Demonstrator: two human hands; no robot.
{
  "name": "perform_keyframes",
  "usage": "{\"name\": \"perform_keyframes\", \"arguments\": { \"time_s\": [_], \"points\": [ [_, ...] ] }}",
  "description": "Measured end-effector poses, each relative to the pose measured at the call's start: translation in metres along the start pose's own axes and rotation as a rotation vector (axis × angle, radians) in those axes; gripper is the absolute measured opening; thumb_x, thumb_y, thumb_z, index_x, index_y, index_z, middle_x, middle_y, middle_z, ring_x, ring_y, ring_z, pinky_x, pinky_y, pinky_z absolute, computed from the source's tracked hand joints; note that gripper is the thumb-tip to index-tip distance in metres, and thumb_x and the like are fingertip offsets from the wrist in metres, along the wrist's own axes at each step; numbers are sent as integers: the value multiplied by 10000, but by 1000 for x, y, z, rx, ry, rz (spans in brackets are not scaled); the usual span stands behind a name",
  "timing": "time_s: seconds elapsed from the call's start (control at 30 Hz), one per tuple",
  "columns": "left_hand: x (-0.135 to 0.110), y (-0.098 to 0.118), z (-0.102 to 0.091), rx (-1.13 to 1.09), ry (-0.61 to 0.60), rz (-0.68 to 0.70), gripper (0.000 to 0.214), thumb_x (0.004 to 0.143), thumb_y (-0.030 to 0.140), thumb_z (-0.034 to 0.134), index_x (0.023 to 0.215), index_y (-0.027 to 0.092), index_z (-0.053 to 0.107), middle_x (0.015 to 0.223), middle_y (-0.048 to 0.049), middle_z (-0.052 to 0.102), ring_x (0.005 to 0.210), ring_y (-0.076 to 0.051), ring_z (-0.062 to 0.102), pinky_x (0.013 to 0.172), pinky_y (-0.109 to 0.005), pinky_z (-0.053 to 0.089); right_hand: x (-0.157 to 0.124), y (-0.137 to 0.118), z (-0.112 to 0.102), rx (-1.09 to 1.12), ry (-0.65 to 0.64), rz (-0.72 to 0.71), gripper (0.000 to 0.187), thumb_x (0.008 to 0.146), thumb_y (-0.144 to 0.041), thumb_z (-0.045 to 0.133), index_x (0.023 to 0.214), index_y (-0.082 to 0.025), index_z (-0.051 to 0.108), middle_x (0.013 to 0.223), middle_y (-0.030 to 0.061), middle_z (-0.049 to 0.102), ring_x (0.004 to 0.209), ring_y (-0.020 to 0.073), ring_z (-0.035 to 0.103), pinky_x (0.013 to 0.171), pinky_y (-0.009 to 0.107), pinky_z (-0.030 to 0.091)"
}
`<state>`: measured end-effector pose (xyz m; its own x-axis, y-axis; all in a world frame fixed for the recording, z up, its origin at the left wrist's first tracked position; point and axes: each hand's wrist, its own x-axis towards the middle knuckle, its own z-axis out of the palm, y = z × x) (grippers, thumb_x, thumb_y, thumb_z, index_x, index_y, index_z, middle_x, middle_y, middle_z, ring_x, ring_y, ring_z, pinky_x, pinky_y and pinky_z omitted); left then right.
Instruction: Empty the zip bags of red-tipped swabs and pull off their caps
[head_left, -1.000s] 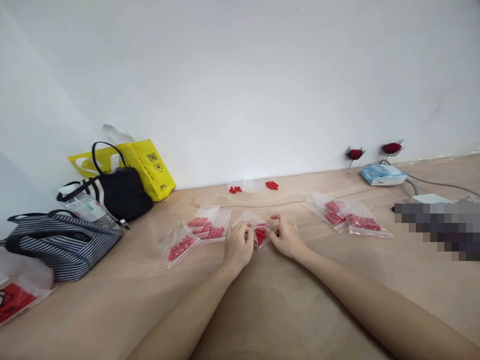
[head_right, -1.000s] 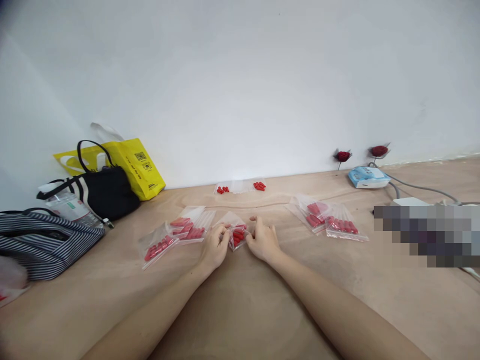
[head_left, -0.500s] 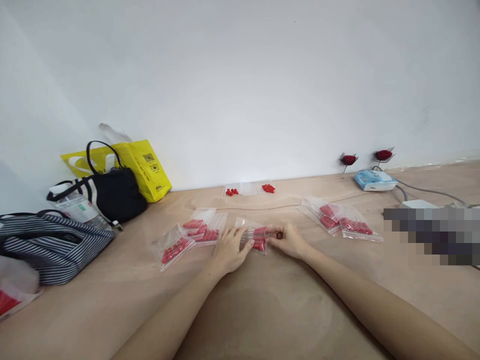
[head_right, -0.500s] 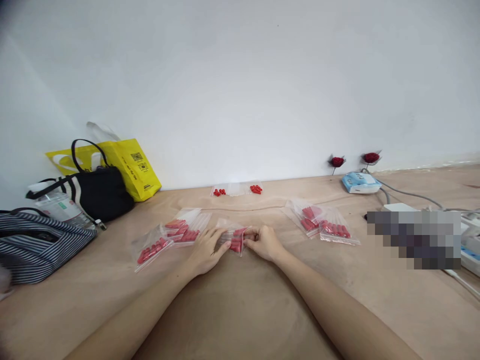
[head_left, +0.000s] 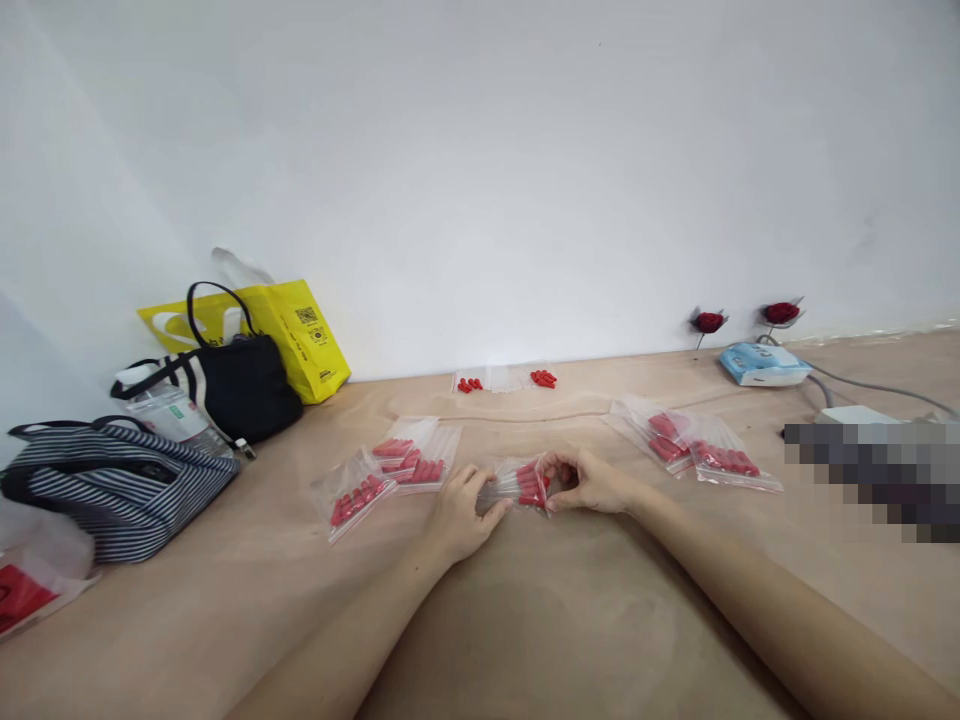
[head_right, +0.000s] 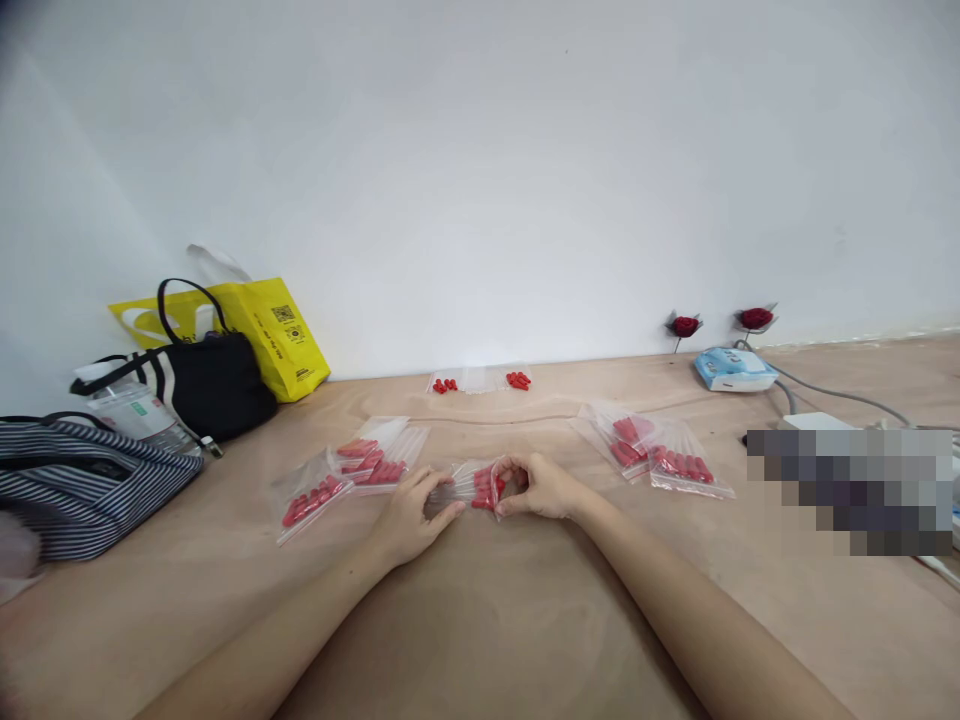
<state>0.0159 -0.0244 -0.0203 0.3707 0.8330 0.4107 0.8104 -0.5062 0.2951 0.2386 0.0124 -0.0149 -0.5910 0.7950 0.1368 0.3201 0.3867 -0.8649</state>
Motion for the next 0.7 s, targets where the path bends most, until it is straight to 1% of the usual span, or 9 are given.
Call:
{"name": "perform_keyframes", "arguments": {
  "time_s": [0.1, 0.2, 0.37, 0.5, 0.63, 0.7],
  "points": [
    [0, 0, 0, -21, 7, 11, 206, 758, 338, 525, 903, 192, 540, 861, -45, 551, 849, -194, 521, 748, -326, 430, 0, -2, 5, 3, 39, 21, 298, 573, -300, 683, 811, -164, 567, 689, -29, 556, 585, 79, 442, 541, 203, 352],
    [0, 0, -1, -36, 13, 10, 198, 751, 327, 533, 894, 191, 545, 860, -47, 553, 845, -194, 521, 744, -327, 431, 2, -2, 10, -9, 85, 67, 317, 557, -284, 694, 810, -161, 549, 683, -26, 564, 579, 82, 456, 536, 208, 361],
    [0, 0, -1, -62, 19, 9, 196, 754, 335, 531, 886, 192, 550, 856, -45, 555, 827, -187, 524, 732, -321, 434, 5, 0, 12, 168, 18, 97, 305, 545, -277, 699, 751, -157, 508, 654, -33, 559, 592, 90, 489, 557, 220, 386],
    [1, 0, -2, -60, 11, 21, 191, 754, 347, 530, 864, 194, 558, 842, -40, 559, 815, -184, 528, 726, -314, 433, 4, 1, 9, 102, 17, 153, 285, 534, -282, 702, 700, -158, 506, 585, -52, 521, 528, 78, 437, 489, 208, 332],
    [0, 0, -4, -75, 14, 38, 174, 750, 325, 540, 868, 199, 556, 848, -39, 566, 822, -184, 531, 732, -309, 430, 0, -1, 3, 78, -11, 81, 218, 589, -230, 650, 757, -165, 527, 640, -50, 511, 540, 67, 408, 503, 199, 328],
    [1, -1, -4, -77, 23, 34, 166, 747, 319, 544, 858, 196, 557, 837, -38, 568, 820, -184, 530, 729, -308, 429, -2, -3, 3, 75, -41, 56, 232, 591, -206, 641, 794, -172, 533, 636, -56, 494, 545, 66, 399, 506, 193, 324]
  ]
}}
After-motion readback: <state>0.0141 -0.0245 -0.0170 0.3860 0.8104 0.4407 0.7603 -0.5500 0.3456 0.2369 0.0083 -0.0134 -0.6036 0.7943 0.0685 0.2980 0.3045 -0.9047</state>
